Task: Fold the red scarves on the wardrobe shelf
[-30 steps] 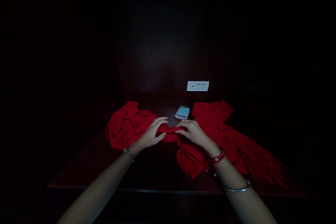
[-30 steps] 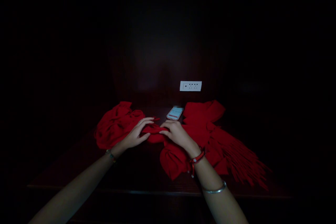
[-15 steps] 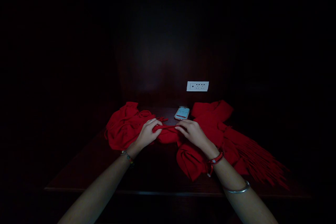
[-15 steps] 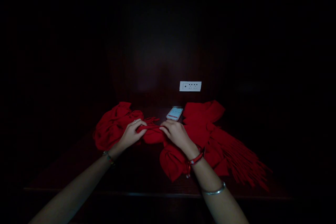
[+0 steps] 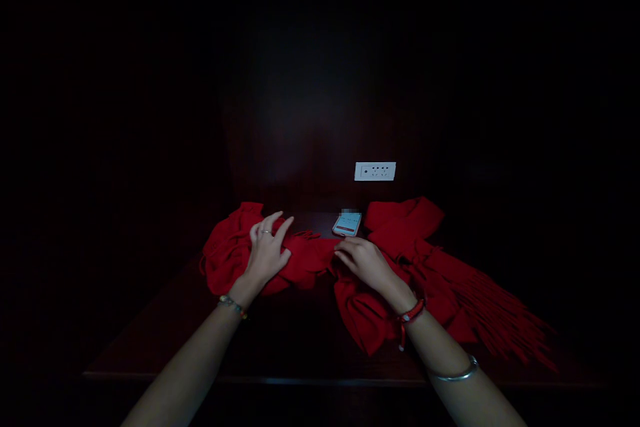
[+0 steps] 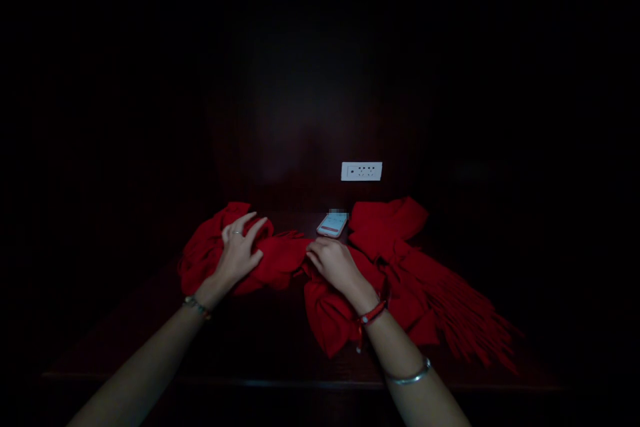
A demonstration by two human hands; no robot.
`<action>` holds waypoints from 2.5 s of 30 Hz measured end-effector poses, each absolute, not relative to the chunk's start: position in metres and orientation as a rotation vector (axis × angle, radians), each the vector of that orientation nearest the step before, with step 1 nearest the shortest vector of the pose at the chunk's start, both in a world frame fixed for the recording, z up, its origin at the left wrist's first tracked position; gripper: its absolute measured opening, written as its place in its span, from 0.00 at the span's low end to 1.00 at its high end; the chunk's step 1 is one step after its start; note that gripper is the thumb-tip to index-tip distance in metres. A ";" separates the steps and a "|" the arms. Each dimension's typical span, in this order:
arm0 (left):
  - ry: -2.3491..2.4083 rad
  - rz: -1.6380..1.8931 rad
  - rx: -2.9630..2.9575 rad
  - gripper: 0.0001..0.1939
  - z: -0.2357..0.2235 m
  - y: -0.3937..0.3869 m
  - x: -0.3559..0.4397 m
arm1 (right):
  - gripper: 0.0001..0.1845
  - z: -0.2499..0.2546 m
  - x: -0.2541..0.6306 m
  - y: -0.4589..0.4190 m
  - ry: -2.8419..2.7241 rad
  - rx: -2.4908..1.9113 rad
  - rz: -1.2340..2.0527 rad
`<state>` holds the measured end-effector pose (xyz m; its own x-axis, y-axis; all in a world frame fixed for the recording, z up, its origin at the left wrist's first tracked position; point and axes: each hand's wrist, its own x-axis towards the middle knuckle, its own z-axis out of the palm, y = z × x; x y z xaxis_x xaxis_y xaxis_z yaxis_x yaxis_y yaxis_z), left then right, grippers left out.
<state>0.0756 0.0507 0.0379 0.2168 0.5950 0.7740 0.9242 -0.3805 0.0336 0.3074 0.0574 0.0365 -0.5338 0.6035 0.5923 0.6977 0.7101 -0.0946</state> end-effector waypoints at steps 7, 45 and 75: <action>-1.109 -0.944 -2.576 0.15 0.019 0.045 0.116 | 0.10 0.032 0.299 0.057 -2.091 -0.870 -0.138; -1.625 -2.029 -2.109 0.07 0.034 0.067 0.085 | 0.10 0.031 0.325 0.073 -2.125 -1.312 -0.218; -1.366 -2.293 -2.639 0.11 0.048 0.094 0.139 | 0.23 0.062 0.333 0.075 -2.128 -0.965 0.561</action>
<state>0.1388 0.0942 0.0480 0.0803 0.8163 0.5721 0.1146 -0.5777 0.8082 0.3331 0.0749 0.0618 -0.4585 0.7760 0.4332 0.4615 0.6245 -0.6301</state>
